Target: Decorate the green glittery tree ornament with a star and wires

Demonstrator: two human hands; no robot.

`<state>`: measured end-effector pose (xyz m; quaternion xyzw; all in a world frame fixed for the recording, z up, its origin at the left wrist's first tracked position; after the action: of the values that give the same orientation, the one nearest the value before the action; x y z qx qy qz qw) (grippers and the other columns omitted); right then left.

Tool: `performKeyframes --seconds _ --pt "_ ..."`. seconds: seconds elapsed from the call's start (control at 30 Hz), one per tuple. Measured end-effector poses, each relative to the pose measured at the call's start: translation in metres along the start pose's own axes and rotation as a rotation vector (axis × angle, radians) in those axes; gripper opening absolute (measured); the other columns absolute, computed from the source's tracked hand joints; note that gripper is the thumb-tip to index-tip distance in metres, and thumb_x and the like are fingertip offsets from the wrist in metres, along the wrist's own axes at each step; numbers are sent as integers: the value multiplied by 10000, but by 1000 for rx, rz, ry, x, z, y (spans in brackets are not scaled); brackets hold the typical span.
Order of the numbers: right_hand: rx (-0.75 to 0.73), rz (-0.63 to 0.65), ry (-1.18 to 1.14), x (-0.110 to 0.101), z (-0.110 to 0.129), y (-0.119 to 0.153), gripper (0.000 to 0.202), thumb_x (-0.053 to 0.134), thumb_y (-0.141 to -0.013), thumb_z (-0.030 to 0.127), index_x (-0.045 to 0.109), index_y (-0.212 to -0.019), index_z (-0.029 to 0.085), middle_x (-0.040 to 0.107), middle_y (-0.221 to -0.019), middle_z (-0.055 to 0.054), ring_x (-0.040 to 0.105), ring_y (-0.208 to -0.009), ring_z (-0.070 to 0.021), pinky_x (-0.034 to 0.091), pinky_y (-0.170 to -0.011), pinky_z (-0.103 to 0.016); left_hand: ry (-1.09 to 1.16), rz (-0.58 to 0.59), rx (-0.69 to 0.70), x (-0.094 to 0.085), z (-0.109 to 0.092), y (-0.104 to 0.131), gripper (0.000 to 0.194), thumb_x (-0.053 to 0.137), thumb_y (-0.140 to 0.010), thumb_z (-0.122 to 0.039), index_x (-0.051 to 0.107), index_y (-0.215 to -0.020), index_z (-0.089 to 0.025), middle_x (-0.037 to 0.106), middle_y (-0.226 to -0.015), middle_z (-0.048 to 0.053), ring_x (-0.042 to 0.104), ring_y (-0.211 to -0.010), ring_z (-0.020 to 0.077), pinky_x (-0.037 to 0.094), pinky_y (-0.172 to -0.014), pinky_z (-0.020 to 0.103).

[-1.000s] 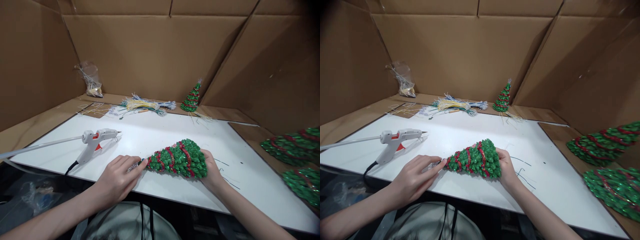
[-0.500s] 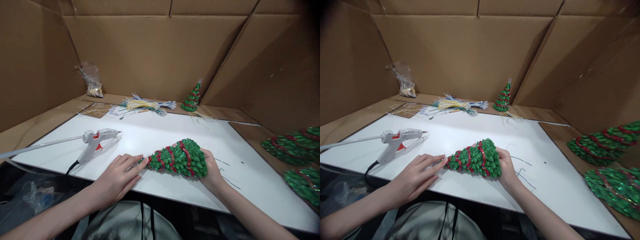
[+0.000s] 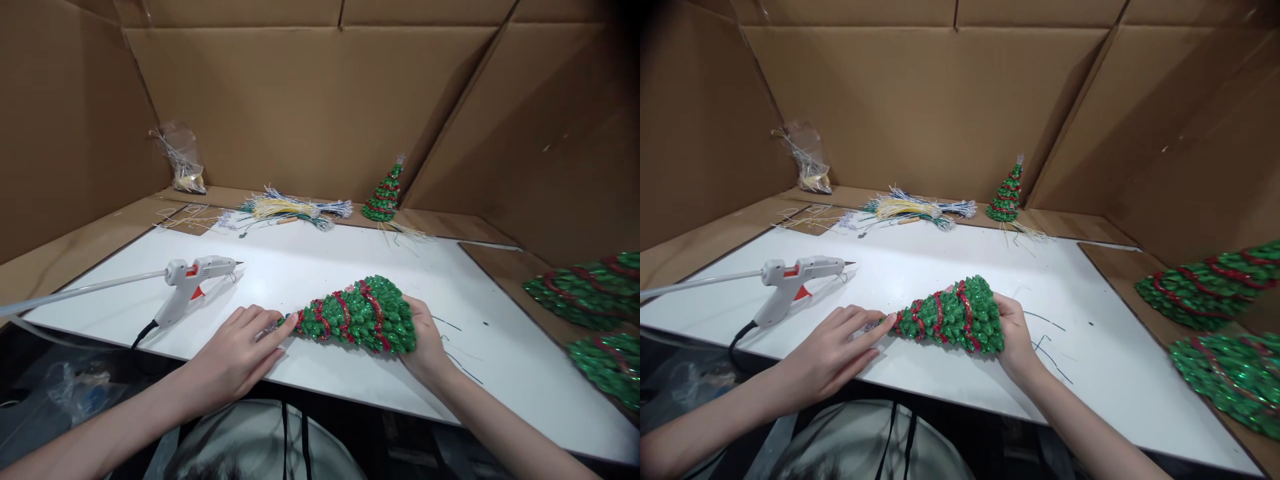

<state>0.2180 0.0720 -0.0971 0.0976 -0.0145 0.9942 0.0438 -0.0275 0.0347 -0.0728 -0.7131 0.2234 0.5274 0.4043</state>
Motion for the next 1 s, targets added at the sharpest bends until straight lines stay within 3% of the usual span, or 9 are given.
performKeyframes --seconds 0.2,0.5,1.0 --pt "-26 11 -4 3 4 1 73 635 -530 152 677 -576 189 698 -657 -19 608 -552 -180 526 -508 -295 -15 8 5 1 1 -1 441 408 -932 -207 395 -1371 -157 559 -1159 149 503 -975 246 458 -794 387" --pt "-66 16 32 1 4 -1 63 608 -552 136 623 -531 193 562 -470 27 550 -488 -148 477 -457 -254 0 -6 5 3 1 1 457 420 -927 -187 373 -1380 -149 549 -1169 150 489 -975 247 441 -793 389" --pt "-52 2 55 1 4 -3 70 611 -543 151 667 -568 185 645 -552 7 570 -510 -152 482 -475 -252 -2 -11 10 5 2 2 487 403 -905 -131 370 -1389 -170 545 -1210 148 491 -981 251 443 -786 388"
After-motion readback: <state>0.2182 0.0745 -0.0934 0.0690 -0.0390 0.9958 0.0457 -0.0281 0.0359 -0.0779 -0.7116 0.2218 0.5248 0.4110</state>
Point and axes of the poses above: each hand's wrist, its own y-axis away from the middle knuckle, its own x-axis out of the palm, z = x × y, the point moved 5 cm from there along -y, towards the middle knuckle
